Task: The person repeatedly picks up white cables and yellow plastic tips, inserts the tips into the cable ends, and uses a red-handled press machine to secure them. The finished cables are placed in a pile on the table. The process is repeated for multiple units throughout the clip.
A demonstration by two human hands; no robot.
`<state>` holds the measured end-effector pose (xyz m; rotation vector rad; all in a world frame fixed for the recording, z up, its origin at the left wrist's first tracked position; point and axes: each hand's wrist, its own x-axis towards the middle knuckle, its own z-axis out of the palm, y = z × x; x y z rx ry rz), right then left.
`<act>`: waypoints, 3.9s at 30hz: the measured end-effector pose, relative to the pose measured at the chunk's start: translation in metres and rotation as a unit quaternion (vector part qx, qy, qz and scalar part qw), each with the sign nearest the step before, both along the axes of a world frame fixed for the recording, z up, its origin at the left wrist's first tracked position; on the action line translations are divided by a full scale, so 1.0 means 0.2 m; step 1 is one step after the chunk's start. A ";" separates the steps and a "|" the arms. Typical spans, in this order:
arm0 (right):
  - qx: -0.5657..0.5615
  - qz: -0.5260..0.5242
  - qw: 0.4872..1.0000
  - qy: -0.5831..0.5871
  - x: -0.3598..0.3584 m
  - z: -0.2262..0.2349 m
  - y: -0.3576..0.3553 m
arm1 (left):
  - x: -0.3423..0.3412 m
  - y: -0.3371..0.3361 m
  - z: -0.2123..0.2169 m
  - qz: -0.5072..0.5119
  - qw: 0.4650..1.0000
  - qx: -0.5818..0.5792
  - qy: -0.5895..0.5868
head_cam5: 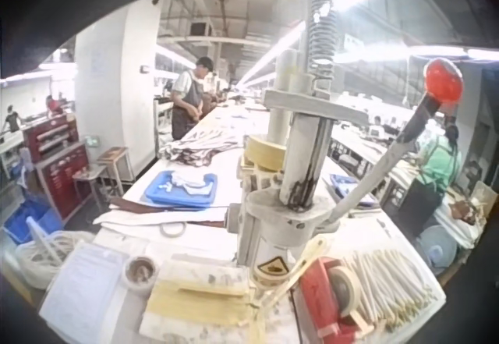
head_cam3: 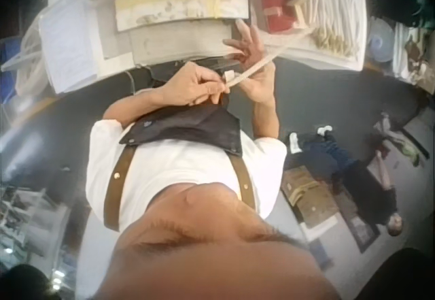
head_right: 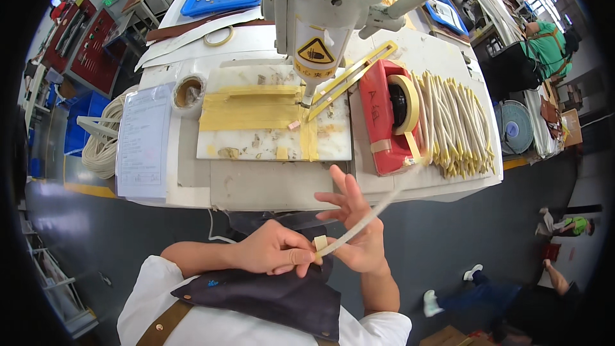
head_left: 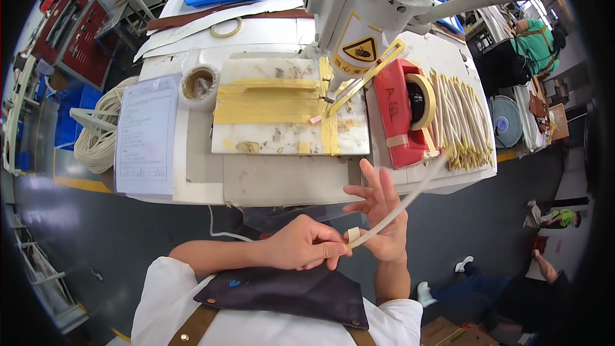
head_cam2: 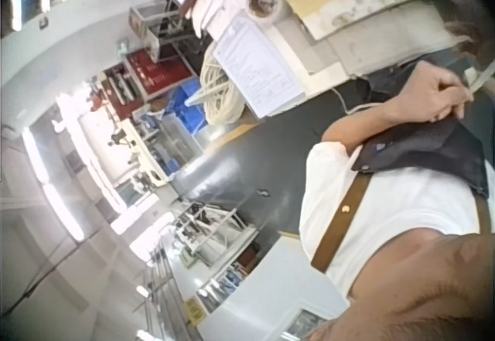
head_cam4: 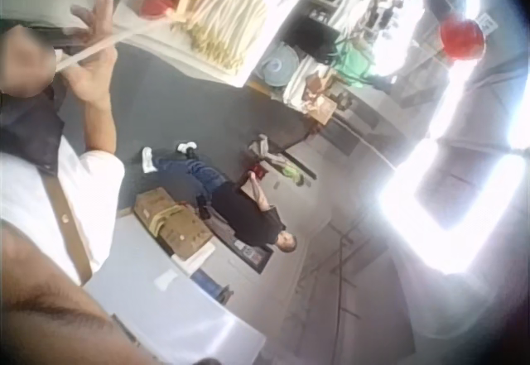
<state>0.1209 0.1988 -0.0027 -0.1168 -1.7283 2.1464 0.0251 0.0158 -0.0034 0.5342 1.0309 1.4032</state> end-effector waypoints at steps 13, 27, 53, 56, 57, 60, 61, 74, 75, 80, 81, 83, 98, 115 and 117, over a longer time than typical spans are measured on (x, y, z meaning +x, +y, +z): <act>0.020 0.026 0.991 -0.132 0.08 -0.03 -0.04 | -0.05 -0.04 -0.05 0.234 0.582 0.154 0.763; 0.271 0.128 0.949 -0.096 -0.01 0.08 0.09 | -0.09 -0.08 -0.05 0.034 0.993 -0.048 0.097; 0.024 0.123 0.990 -0.066 -0.14 -0.15 0.00 | -0.02 -0.06 0.06 0.128 0.979 -0.072 0.145; -0.116 0.122 0.982 -0.089 -0.06 -0.20 -0.02 | -0.02 -0.04 0.11 0.208 0.809 -0.063 0.547; -0.124 0.134 0.982 -0.046 -0.06 -0.21 -0.01 | -0.03 -0.04 0.08 0.206 0.781 -0.057 0.587; -0.163 0.128 0.978 -0.012 -0.08 -0.18 -0.05 | -0.03 -0.04 0.02 0.218 0.772 -0.021 0.597; -0.163 0.127 0.978 -0.033 -0.08 -0.17 -0.05 | -0.04 -0.03 0.01 0.224 0.780 -0.003 0.584; -0.151 0.137 0.971 -0.125 -0.16 -0.18 -0.13 | -0.15 -0.13 0.01 0.099 0.985 -0.128 0.067; -0.141 0.128 0.977 -0.101 -0.15 -0.20 -0.13 | -0.15 -0.12 -0.01 0.096 0.986 -0.114 0.068; -0.154 0.131 0.975 -0.093 -0.17 -0.24 -0.12 | -0.13 -0.17 -0.01 0.105 0.989 -0.073 0.069; -0.165 0.130 0.969 -0.133 -0.15 -0.19 -0.14 | -0.12 -0.18 -0.01 0.110 0.989 -0.075 0.062; -0.172 0.133 0.963 -0.159 -0.16 -0.16 -0.15 | -0.13 -0.19 0.01 0.106 0.987 -0.083 0.087; -0.127 0.101 0.982 -0.102 -0.14 -0.14 -0.16 | -0.12 -0.22 0.04 0.110 0.987 -0.079 0.086; -0.123 0.101 0.981 -0.110 -0.14 -0.23 -0.13 | -0.12 -0.22 -0.04 0.106 0.988 -0.088 0.063; -0.123 0.101 0.982 -0.106 -0.14 -0.23 -0.13 | -0.11 -0.22 -0.04 0.109 0.988 -0.092 0.061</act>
